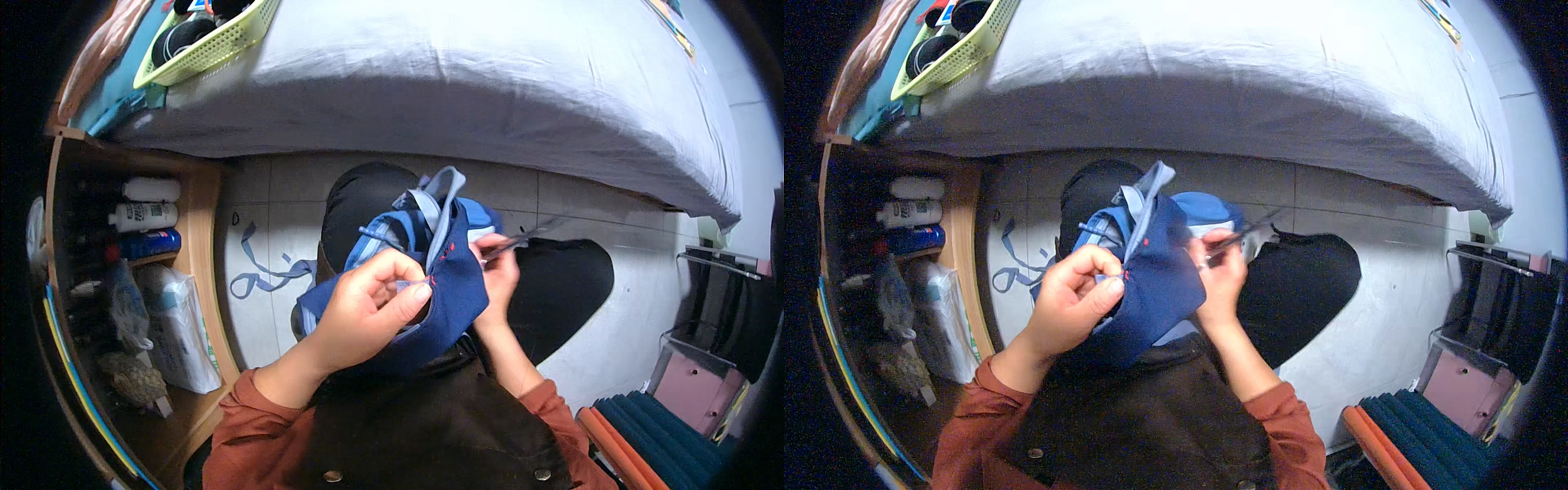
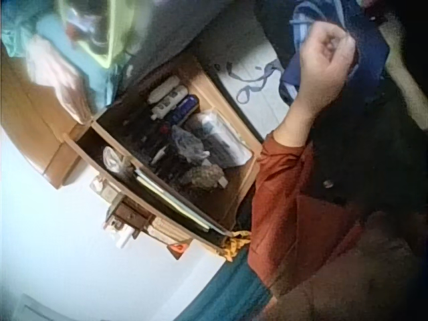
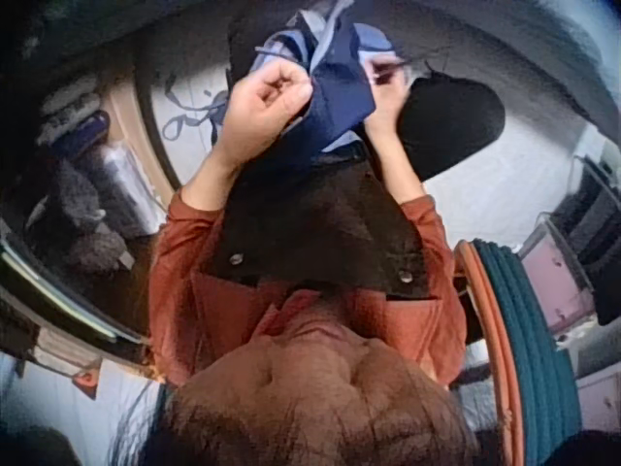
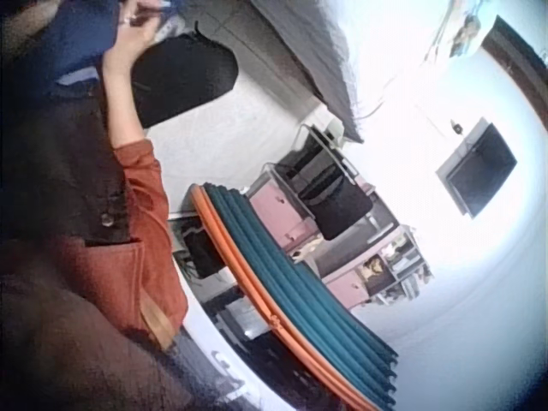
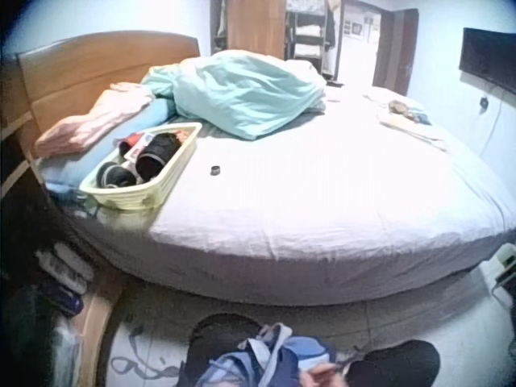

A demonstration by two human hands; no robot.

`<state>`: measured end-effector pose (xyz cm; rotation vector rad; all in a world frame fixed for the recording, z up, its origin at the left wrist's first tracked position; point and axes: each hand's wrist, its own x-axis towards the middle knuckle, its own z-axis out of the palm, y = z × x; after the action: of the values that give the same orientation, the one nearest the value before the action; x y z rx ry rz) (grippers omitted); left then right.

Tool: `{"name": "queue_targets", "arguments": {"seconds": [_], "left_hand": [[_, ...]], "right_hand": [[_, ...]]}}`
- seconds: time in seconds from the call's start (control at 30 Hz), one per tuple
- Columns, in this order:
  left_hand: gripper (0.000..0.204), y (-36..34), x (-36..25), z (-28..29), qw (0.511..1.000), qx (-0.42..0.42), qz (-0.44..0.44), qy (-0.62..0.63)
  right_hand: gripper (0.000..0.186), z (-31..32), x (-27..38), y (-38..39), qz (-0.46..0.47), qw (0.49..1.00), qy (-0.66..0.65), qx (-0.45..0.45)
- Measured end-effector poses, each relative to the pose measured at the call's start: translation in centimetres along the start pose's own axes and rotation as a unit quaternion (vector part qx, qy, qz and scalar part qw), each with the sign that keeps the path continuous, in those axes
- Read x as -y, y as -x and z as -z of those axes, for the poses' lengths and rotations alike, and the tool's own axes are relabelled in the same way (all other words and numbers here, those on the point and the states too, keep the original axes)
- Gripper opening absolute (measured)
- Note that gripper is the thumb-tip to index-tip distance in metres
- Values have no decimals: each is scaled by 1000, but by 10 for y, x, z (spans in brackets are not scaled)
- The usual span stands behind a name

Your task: The person uses shears to cut and trim threads and fabric on a blue backpack. They repeatedly snip small sections of the bag's seam and zipper area while holding the bag on their lap.

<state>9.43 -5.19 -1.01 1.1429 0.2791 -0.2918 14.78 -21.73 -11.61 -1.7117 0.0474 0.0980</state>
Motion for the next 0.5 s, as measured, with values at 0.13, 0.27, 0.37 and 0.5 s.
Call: {"name": "queue_targets", "arguments": {"seconds": [0.13,0.27,0.37,0.5], "left_hand": [[10,8,-7,0,999,-3,28,-20],[9,14,4,-6,998,-9,35,-54],[10,25,14,-7,993,-33,-6,-111],[11,37,26,-16,998,-33,-15,-48]], "right_hand": [[21,33,78,5,-47,995,-46,70],[61,66,109,18,-171,916,-120,341],[66,92,110,43,-296,823,-190,446],[64,113,115,61,-348,757,-230,503]]}}
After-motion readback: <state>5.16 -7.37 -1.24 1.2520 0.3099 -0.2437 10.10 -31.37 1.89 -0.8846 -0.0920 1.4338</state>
